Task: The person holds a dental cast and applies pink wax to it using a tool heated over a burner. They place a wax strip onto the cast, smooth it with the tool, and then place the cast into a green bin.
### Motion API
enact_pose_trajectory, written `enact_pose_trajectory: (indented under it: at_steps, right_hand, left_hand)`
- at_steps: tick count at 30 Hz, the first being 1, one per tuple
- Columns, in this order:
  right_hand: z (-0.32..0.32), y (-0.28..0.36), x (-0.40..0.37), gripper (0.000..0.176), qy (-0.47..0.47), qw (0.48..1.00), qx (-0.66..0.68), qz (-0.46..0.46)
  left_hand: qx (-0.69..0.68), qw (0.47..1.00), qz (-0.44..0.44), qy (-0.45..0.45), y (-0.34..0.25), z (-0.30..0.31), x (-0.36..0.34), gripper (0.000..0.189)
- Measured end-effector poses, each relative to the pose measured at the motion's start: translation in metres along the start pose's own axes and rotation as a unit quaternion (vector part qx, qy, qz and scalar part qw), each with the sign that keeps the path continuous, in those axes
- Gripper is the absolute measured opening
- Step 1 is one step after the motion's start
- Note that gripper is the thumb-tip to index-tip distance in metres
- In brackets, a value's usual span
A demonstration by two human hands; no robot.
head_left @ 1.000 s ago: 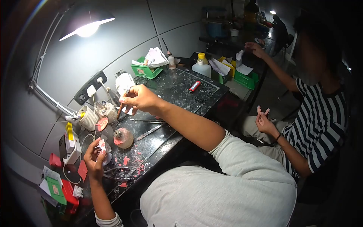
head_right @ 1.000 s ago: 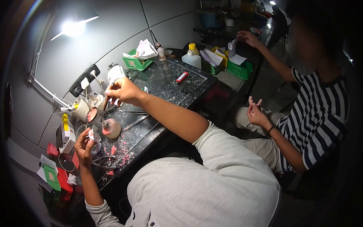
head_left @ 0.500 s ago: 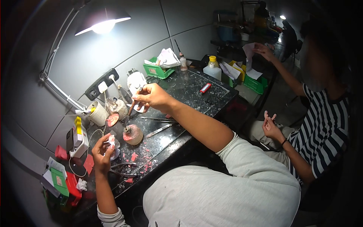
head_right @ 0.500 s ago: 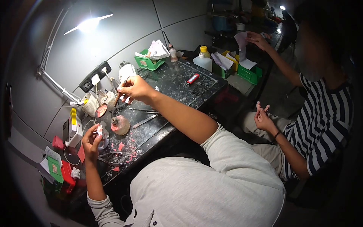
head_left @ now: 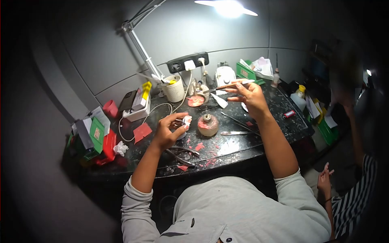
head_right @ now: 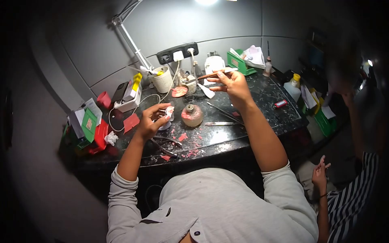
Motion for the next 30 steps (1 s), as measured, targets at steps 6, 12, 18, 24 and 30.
enact_pose_trajectory:
  at_steps: [6, 12, 18, 24, 30]
  right_hand:
    - [-0.015, -0.003, -0.004, 0.022, 0.021, 0.998, -0.058, 0.016]
    - [-0.018, -0.007, -0.005, 0.018, 0.024, 0.996, -0.082, 0.032]
    - [-0.018, -0.01, -0.004, 0.019, 0.025, 0.993, -0.11, 0.03]
    - [-0.017, -0.012, -0.005, 0.021, 0.02, 0.989, -0.146, 0.019]
    - [-0.013, -0.008, -0.007, 0.02, -0.012, 0.993, -0.116, 0.0]
  left_hand:
    - [0.018, 1.0, -0.016, -0.003, 0.0, 0.002, 0.0, 0.045]
    - [0.033, 0.999, -0.019, 0.005, 0.003, 0.003, -0.002, 0.045]
    - [-0.008, 1.0, -0.02, -0.003, -0.005, 0.004, 0.0, 0.045]
    - [-0.068, 0.998, 0.003, 0.013, 0.002, 0.003, -0.001, 0.046]
    - [-0.152, 0.988, 0.023, 0.029, 0.0, 0.001, -0.001, 0.045]
Point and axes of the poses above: each hand's wrist, its own x-axis towards the middle knuckle, its own z-axis out of the back of the hand, y = z × x, the point moved 8 cm from there along x, towards the middle knuckle, and after that the axes turned 6 degrees about -x, right-handed, at the moved point
